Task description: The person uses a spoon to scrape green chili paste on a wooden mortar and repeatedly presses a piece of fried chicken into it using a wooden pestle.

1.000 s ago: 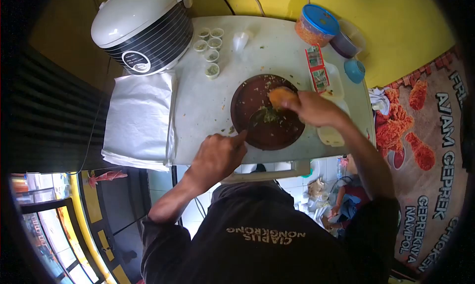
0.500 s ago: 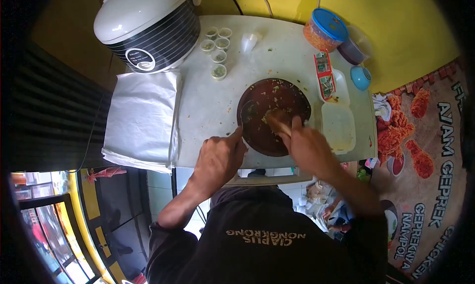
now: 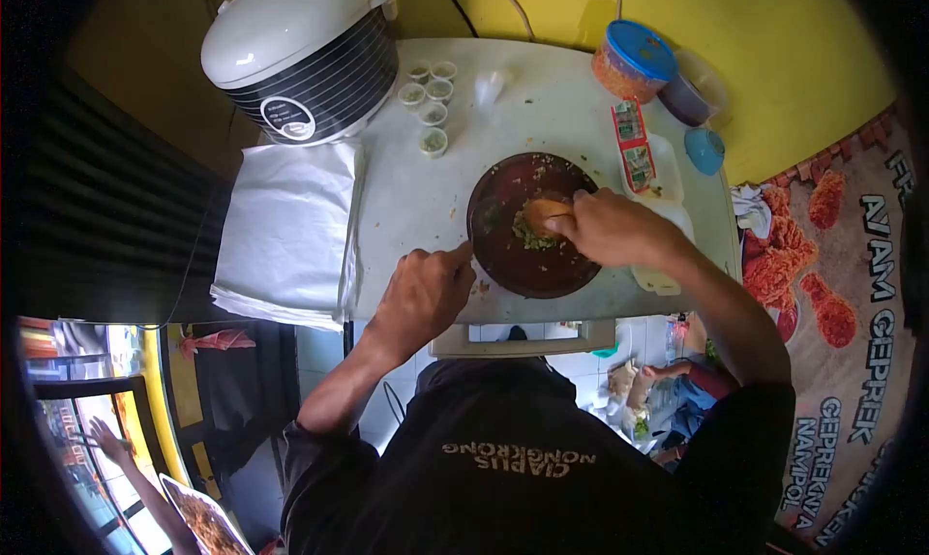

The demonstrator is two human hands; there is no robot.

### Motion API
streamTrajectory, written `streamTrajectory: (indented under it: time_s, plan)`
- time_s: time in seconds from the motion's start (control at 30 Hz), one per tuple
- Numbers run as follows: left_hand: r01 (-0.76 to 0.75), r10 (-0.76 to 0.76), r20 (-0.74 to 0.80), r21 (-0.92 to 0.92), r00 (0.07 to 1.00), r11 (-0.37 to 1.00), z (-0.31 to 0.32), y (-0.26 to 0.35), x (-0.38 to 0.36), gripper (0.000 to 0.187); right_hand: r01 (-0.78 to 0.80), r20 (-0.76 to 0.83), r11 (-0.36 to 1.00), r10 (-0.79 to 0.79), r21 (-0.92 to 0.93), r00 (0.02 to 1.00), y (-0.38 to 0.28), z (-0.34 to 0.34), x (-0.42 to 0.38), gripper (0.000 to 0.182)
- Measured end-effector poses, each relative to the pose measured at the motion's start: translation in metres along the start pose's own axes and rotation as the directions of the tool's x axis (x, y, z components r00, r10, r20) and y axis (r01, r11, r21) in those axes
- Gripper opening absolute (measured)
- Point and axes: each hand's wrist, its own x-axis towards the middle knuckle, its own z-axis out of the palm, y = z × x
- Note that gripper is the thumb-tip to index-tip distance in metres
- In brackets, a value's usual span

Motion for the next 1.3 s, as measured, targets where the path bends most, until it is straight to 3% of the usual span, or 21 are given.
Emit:
streamTrajectory:
  time_s: [0.03,0.07,0.1,0.17,0.2,0.3,0.37,0.43,0.5,0.57,0.6,0.7,0.93,1.0,1.03,1.1,1.13,1.17,1.23,1.27,1.3]
  plan:
    - [-0.061,0.064,-0.049,0.062,0.997,0.996,0.0,0.0,-0.003,0.021,0.164,-0.259,0.983,-0.18,-0.082,0.949,-0.005,0.02,-0.007,0.044]
    - [-0.124,0.136,-0.097,0.127,0.986,0.984,-0.001,0.0,-0.003,0.024,0.087,-0.379,0.991,-0.119,-0.1,0.918,-0.015,0.033,-0.011,0.039]
    - [-0.121,0.133,-0.093,0.125,0.987,0.985,-0.002,0.001,-0.002,0.024,0.087,-0.375,0.991,-0.118,-0.097,0.92,-0.025,0.039,-0.013,0.039]
    - [0.086,-0.083,0.054,-0.063,0.995,0.994,-0.008,0.003,0.004,0.024,-0.149,-0.232,0.986,0.128,-0.077,0.964,-0.037,0.044,-0.009,0.035]
    - [0.093,-0.09,0.053,-0.061,0.995,0.994,-0.007,0.001,0.004,0.024,-0.075,-0.25,0.994,0.054,-0.077,0.967,-0.025,0.049,-0.001,0.032]
    - [-0.022,0.023,-0.012,0.032,1.0,0.999,-0.003,-0.004,0.002,0.025,0.093,-0.117,0.986,-0.11,-0.141,0.987,-0.018,0.007,0.008,0.03]
    - [0.013,-0.013,-0.008,-0.007,1.0,1.0,-0.002,-0.008,0.001,0.026,0.072,-0.175,0.988,-0.096,-0.138,0.98,-0.017,0.023,0.006,0.033]
    - [0.019,-0.018,0.011,-0.008,1.0,1.0,-0.008,-0.006,0.003,0.026,-0.132,-0.257,0.991,0.123,-0.018,0.959,-0.03,0.031,-0.004,0.035]
    - [0.031,-0.03,0.054,-0.019,0.998,0.999,-0.006,-0.004,-0.005,0.026,-0.038,-0.25,0.998,0.05,0.051,0.967,-0.021,0.018,-0.003,0.041]
    - [-0.189,0.218,-0.18,0.169,0.959,0.967,0.003,-0.011,-0.008,0.026,-0.036,-0.117,0.999,0.04,0.04,0.992,-0.001,0.01,0.008,0.048]
    - [-0.066,0.067,-0.034,0.019,0.997,0.998,0.004,-0.018,-0.005,0.027,0.02,-0.187,1.0,-0.021,-0.007,0.982,-0.004,0.012,0.001,0.049]
    - [-0.048,0.049,-0.044,0.036,0.998,0.998,0.002,-0.014,-0.006,0.026,-0.093,-0.313,0.996,0.087,-0.003,0.946,-0.037,0.031,-0.03,0.048]
    - [-0.098,0.103,-0.132,0.046,0.986,0.994,0.0,-0.002,-0.008,0.021,-0.141,-0.414,0.981,0.076,-0.129,0.907,-0.053,0.076,-0.026,0.044]
    - [0.05,-0.051,-0.002,-0.111,0.999,0.993,-0.002,0.0,-0.002,0.02,-0.034,-0.237,0.995,0.011,-0.091,0.971,-0.04,0.052,-0.009,0.041]
    - [0.053,-0.052,0.011,-0.115,0.999,0.992,-0.003,-0.001,0.0,0.02,-0.04,-0.229,0.996,0.02,-0.084,0.973,-0.038,0.03,-0.001,0.041]
    - [0.038,-0.035,0.037,-0.074,0.999,0.997,-0.002,-0.002,-0.001,0.022,0.23,0.076,0.939,-0.217,-0.256,0.973,-0.038,-0.008,0.005,0.024]
    - [0.038,-0.035,0.037,-0.081,0.999,0.996,0.0,-0.001,-0.002,0.022,0.067,0.053,0.974,-0.057,-0.214,0.997,-0.033,0.006,0.013,0.025]
    - [0.07,-0.066,0.031,-0.12,0.997,0.99,-0.001,-0.001,-0.004,0.022,0.066,0.055,0.975,-0.056,-0.213,0.997,-0.035,0.028,0.01,0.025]
    - [0.09,-0.09,0.003,-0.151,0.996,0.984,-0.004,-0.004,0.0,0.021,-0.16,-0.25,0.984,0.135,-0.081,0.959,-0.047,0.06,-0.002,0.04]
    - [0.07,-0.074,-0.021,-0.156,0.997,0.985,-0.002,-0.005,0.0,0.022,0.034,-0.29,0.99,-0.073,-0.137,0.954,-0.035,0.05,-0.005,0.041]
    - [0.062,-0.066,-0.023,-0.16,0.998,0.985,0.0,-0.003,-0.006,0.022,0.039,-0.279,0.991,-0.073,-0.126,0.957,-0.034,0.037,-0.002,0.041]
